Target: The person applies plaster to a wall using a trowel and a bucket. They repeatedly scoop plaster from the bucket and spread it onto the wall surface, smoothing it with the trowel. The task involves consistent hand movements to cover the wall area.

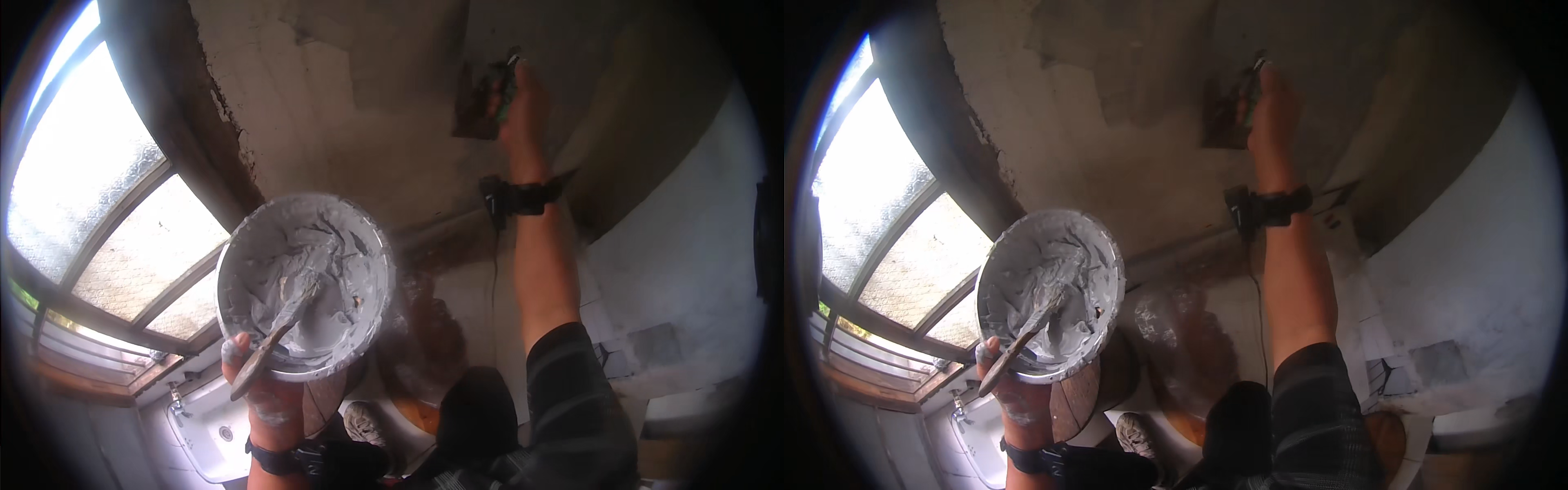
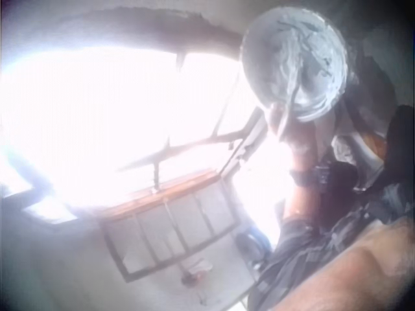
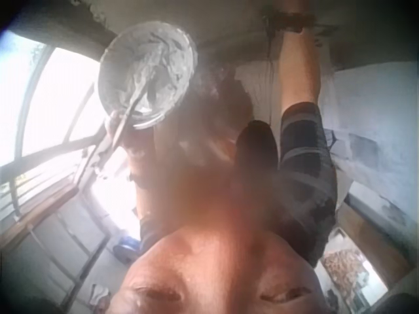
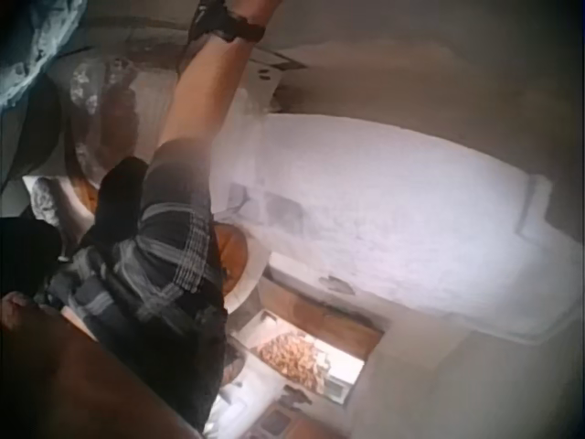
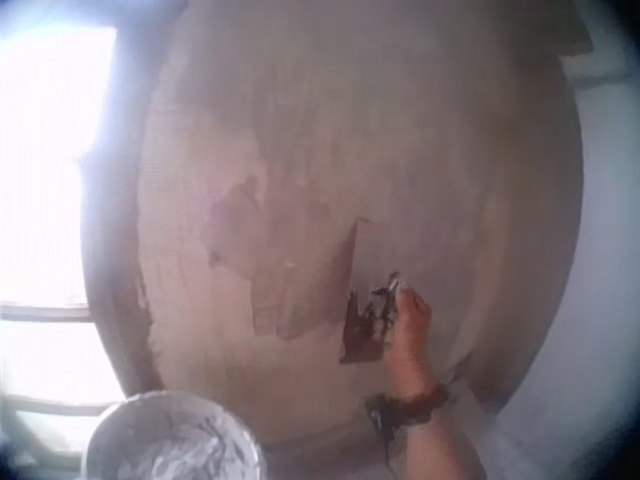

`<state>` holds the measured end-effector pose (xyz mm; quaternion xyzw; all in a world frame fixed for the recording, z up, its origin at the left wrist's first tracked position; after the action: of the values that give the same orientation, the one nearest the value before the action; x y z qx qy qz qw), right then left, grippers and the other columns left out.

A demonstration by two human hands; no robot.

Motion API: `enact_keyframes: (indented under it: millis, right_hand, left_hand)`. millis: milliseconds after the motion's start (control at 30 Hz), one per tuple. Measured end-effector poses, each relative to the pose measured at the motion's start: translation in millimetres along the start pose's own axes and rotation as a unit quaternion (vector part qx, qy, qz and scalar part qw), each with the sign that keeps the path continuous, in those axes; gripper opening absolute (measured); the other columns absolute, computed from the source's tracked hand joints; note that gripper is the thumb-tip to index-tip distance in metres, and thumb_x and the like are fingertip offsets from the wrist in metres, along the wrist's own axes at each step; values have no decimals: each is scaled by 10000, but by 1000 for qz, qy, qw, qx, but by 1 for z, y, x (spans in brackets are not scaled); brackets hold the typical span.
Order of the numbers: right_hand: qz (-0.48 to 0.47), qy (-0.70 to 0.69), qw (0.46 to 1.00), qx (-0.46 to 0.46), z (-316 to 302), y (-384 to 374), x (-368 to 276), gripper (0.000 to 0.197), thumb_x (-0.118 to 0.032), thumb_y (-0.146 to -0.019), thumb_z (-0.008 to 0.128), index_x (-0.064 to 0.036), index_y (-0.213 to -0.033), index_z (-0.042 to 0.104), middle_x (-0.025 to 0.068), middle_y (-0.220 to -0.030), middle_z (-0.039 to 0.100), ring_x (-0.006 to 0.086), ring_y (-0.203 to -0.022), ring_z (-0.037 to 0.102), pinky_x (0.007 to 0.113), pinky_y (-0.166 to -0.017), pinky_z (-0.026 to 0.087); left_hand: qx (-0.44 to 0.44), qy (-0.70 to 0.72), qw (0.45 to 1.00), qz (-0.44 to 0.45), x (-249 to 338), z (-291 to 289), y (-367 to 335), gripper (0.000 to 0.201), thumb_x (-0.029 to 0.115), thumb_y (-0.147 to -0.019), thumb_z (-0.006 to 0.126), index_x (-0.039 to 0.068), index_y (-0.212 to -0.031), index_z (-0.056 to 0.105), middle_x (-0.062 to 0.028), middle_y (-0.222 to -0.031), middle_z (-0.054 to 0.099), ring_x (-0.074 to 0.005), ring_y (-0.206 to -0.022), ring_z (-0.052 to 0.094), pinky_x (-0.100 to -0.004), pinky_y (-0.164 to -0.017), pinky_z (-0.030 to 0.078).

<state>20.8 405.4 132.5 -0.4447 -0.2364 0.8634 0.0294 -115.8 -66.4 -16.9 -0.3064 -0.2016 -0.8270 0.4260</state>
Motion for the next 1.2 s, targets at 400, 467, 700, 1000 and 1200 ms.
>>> enact_keyframes:
  millis: [400, 467, 700, 1000, 1200]
  right_hand:
    - [-4, 119, 993, -10, -38, 144, 178, 309, -298, -975, 474, -61, -792, 547, 34, -618, 534, 135, -527, 515, 301, -465, 382]
    - [27, 95, 995, -10, -37, 173, 214, 310, -291, -981, 461, -63, -788, 542, 33, -636, 535, 136, -535, 515, 304, -475, 371]
    - [160, 5, 984, 72, -60, 212, 234, 285, -269, -987, 408, -74, -814, 523, 38, -661, 531, 142, -533, 499, 297, -524, 414]
    - [34, -51, 994, 87, -73, 84, 164, 298, -294, -970, 456, -74, -796, 557, 49, -678, 548, 157, -507, 517, 316, -442, 411]
    - [59, 72, 993, 75, -87, 158, 218, 286, -239, -966, 433, -66, -769, 549, 57, -670, 542, 168, -510, 529, 323, -470, 425]
  left_hand:
    - [44, -37, 997, 41, 7, -5, 8, 543, 408, -829, 574, 44, -1227, 510, -130, -1230, 543, -263, -1125, 529, -389, -976, 417]
    - [14, -56, 997, 49, 10, 4, 4, 585, 414, -819, 578, 19, -1242, 490, -126, -1235, 525, -253, -1124, 517, -377, -973, 412]
    - [-2, -116, 988, 100, 11, -23, 2, 403, 407, -896, 556, 109, -1167, 574, -135, -1209, 570, -256, -1108, 553, -424, -968, 440]
    - [-4, -46, 998, 33, 14, -1, 1, 446, 432, -833, 582, 99, -1130, 567, -112, -1153, 574, -259, -1083, 544, -392, -960, 423]
    - [31, -94, 990, 96, 15, -22, 1, 396, 419, -844, 574, 100, -1077, 600, -105, -1150, 589, -266, -1069, 558, -386, -946, 435]
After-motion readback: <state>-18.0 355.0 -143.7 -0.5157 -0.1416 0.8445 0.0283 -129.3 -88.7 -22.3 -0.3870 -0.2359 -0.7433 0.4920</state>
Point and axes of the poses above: each hand's wrist, its own y-axis away from the middle knuckle, its own z-axis out of the palm, x = y × z, the point moved 6 cm from there along -y, towards the middle knuckle
